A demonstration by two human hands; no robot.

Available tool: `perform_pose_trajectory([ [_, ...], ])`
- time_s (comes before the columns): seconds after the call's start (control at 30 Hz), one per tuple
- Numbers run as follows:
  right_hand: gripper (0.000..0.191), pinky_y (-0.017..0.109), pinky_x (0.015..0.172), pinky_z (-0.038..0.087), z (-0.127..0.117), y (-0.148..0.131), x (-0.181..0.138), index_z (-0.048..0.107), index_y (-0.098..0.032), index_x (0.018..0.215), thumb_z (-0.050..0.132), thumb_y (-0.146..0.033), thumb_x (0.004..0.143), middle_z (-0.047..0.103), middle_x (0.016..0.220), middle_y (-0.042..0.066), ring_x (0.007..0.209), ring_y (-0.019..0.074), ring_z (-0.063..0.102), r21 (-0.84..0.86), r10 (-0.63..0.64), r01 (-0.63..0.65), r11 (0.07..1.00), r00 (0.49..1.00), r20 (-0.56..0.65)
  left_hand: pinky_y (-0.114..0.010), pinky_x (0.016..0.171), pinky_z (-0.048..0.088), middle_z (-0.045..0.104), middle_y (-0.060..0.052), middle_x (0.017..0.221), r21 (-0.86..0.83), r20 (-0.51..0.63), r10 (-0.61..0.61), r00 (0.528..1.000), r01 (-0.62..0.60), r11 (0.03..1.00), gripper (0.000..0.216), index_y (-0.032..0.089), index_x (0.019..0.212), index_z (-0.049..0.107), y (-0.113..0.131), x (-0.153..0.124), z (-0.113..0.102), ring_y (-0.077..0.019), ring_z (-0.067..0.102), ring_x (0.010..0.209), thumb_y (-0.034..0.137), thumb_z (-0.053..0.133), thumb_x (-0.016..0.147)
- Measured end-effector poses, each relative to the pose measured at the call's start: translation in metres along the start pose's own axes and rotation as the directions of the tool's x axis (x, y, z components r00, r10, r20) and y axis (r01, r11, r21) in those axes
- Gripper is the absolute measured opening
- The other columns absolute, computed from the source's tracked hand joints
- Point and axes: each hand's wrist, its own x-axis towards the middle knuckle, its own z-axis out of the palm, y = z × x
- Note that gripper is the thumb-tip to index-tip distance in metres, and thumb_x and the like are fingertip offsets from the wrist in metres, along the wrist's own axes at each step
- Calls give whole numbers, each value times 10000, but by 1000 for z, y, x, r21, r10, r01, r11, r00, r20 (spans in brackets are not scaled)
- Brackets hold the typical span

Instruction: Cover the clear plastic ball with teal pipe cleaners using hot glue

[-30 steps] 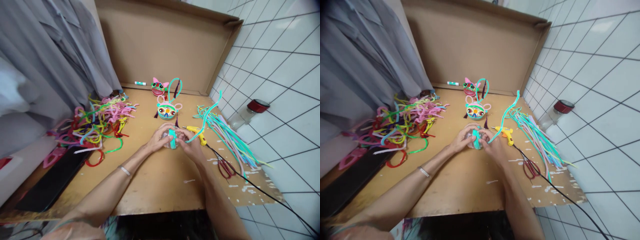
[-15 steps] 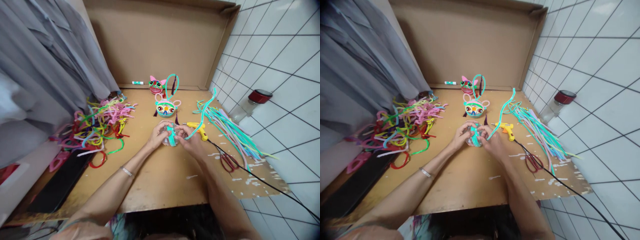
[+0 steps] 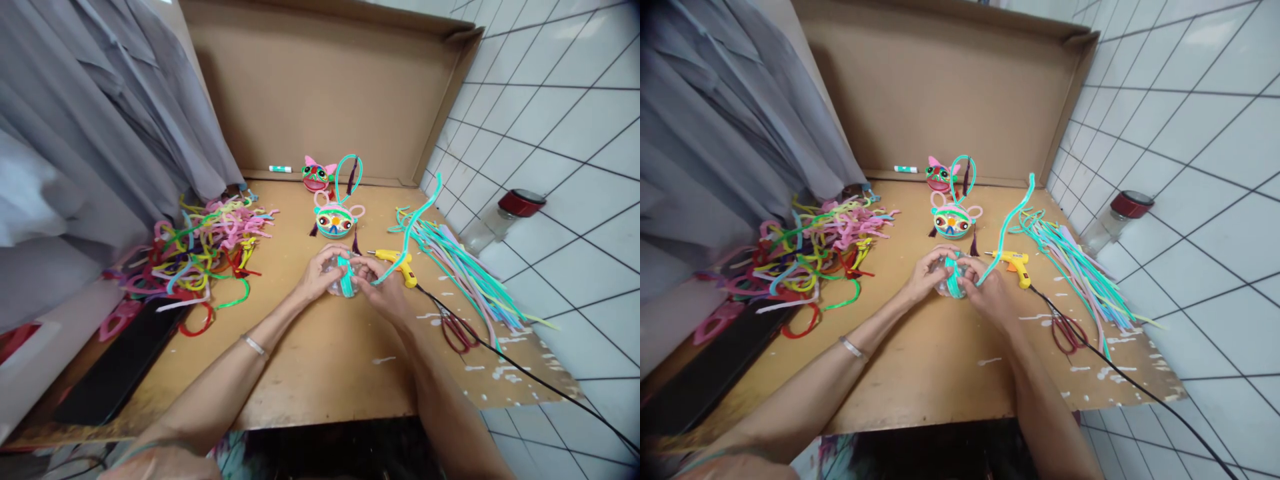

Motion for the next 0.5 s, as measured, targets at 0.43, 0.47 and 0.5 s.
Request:
perform_pose_trajectory([
  [0.43,301,272,619,411,-1,7,0,693,-189,1099,585,-247,824,562,699,-18,608,122,480,-61,-51,52,997,998,21,-430,1051,435,628,-120,1204,29,19,8,1000,-9,1000,228,174,951,653,0,-1,0,-259,594,1160,317,657,774],
  [0.47,301,274,622,414,-1,7,0,697,-190,1097,584,-245,824,562,697,-18,609,124,480,-68,-55,56,996,998,20,-430,1049,437,629,-122,1200,28,20,12,1000,-12,1000,232,173,950,651,0,-1,0,-260,595,1158,326,662,775],
  [0.5,301,276,625,417,-1,6,0,699,-192,1097,586,-243,823,564,697,-17,612,126,481,-76,-57,58,995,998,18,-431,1044,439,630,-123,1197,26,19,15,1000,-15,1000,237,173,949,650,0,-1,0,-261,596,1155,335,667,776],
])
